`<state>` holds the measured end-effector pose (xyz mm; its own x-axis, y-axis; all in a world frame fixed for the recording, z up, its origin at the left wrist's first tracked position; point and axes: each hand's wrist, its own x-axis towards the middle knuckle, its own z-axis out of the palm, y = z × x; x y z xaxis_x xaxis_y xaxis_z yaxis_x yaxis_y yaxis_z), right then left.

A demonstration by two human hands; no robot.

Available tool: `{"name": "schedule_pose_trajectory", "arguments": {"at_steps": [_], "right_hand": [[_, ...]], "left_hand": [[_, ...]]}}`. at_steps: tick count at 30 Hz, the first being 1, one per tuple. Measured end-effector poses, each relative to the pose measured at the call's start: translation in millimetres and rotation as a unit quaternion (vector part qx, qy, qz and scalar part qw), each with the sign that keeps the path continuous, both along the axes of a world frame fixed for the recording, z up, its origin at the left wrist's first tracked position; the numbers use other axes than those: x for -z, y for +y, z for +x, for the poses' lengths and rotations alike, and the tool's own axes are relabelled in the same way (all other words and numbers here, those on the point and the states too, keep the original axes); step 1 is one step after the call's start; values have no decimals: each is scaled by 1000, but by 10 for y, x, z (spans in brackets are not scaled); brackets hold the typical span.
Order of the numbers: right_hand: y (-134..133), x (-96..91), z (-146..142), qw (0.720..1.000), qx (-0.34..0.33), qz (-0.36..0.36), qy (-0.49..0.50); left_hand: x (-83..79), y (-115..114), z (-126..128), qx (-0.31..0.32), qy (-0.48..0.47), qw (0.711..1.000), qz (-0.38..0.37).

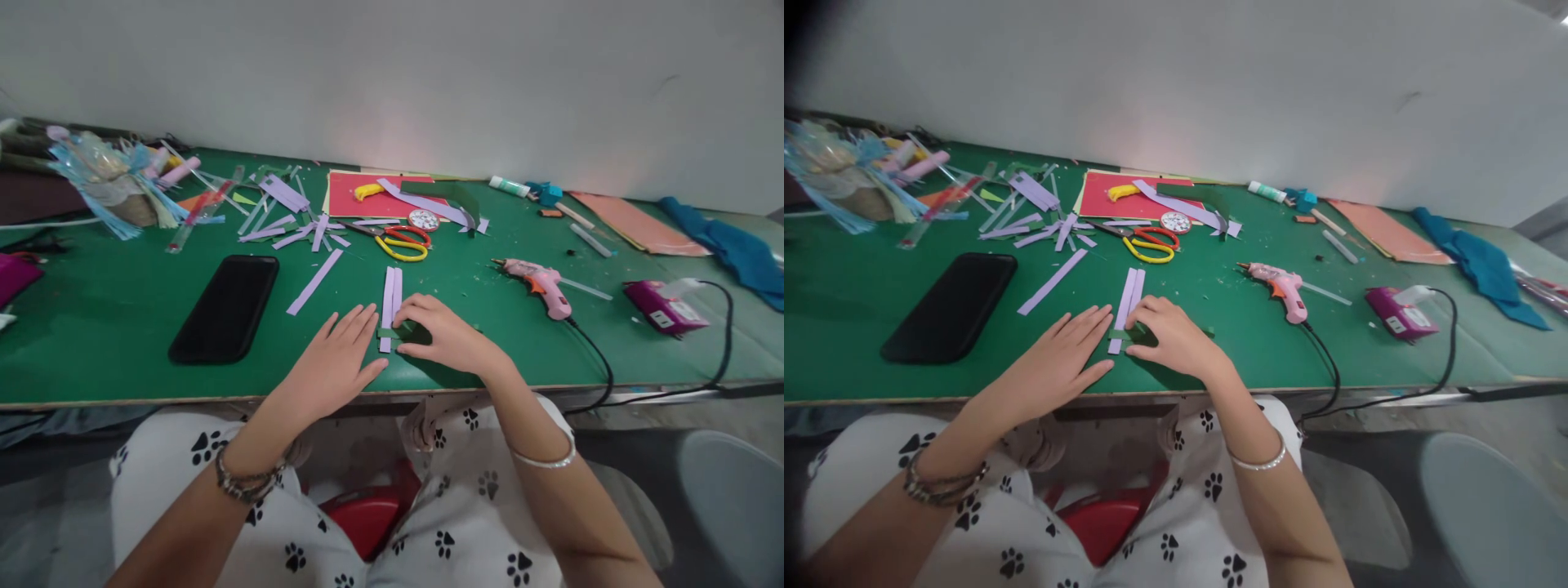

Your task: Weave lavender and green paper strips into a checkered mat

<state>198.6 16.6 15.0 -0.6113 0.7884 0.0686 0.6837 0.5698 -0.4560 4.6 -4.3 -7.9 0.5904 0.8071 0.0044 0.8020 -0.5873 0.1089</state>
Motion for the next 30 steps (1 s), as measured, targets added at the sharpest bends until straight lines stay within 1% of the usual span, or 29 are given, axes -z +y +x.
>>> {"name": "schedule_pose_trajectory", "arguments": {"at_steps": [3,5,9,12,16,19,21,25,28,30], "right_hand": [[11,6,-7,1000,4,4,-5],[0,5,-10,1000,5,8,-6],[-17,33,-23,1000,8,18,5],[-13,60,-34,1000,-1,23,14],[-15,64,-41,999,-9,26,24],[-38,46,-40,999,15,30,22],[-61,26,-31,999,35,40,3],[-127,-25,16,992,80,88,-46],[-183,-36,53,985,102,120,-76],[-217,-19,65,981,105,131,-96]], "left_hand": [[-22,-64,-18,0,5,1000,15],[-22,-97,-36,15,-6,1000,26],[27,-135,-50,36,-32,998,34],[41,-142,-40,36,-29,999,25],[-4,-147,-32,19,-18,999,26],[-4,-179,-11,-2,-20,999,48],[23,-212,13,-9,-11,998,56],[58,-251,32,-4,10,998,60],[25,-223,22,5,2,998,63],[-9,-172,30,1,-14,997,79]]}}
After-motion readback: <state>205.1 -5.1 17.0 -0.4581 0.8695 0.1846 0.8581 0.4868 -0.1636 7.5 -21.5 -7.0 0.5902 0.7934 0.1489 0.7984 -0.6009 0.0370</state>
